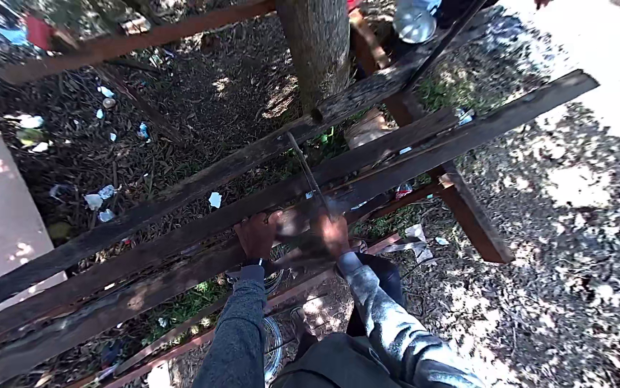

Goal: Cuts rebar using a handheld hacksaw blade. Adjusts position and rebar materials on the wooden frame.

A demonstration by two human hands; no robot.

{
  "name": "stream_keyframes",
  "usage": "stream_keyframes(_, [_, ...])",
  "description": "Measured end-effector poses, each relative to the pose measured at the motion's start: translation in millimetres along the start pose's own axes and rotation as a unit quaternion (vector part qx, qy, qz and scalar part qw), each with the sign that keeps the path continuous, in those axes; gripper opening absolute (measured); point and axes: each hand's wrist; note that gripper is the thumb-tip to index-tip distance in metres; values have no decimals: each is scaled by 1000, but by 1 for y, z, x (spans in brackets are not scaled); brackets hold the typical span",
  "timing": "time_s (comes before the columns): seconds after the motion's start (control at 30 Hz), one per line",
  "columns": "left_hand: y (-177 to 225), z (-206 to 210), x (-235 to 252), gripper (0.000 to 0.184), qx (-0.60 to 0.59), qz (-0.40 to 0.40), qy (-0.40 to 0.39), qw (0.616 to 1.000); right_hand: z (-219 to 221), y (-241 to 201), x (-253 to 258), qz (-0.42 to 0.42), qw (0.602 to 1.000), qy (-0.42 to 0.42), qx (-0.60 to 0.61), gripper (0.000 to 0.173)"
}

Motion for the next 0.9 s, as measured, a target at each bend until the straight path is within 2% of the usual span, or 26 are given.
stream_keyframes(0.1, [1, -4, 1, 77, 3, -1, -1, 1000, -5, -5, 3, -7, 998, -33, 48, 58])
stream_keyframes(0.2, [5, -11, 4, 77, 10, 0, -7, 1000, -5, -11, 9, -2, 997, -57, 42, 62])
stream_keyframes(0.37, [1, -2, 0, 75, 5, 4, -10, 1000, -3, 2, 1, -26, 998, -22, 50, 62])
stream_keyframes(0.47, [-6, 8, 0, 73, 5, 5, -6, 1000, -21, 19, -36, -28, 995, -34, 85, 65])
stream_keyframes(0.57, [-8, 14, -3, 71, -7, 23, 8, 1000, -56, 46, -100, -15, 992, -25, 125, 66])
stream_keyframes(0.67, [-9, 14, -8, 71, -10, 36, 17, 999, -87, 43, -144, -16, 982, -40, 182, 53])
stream_keyframes(0.77, [-8, 9, -10, 72, -11, 43, 17, 999, -76, 15, -118, -4, 992, -35, 123, 57])
stream_keyframes(0.9, [-7, 3, -9, 71, -7, 40, 4, 999, -21, -1, -24, 15, 999, -37, 19, 64])
Point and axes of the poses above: each hand's wrist, its own x-axis towards the middle knuckle, its own z-axis out of the palm, y = z × x, and after that the axes turned 15 degrees about x, right-handed
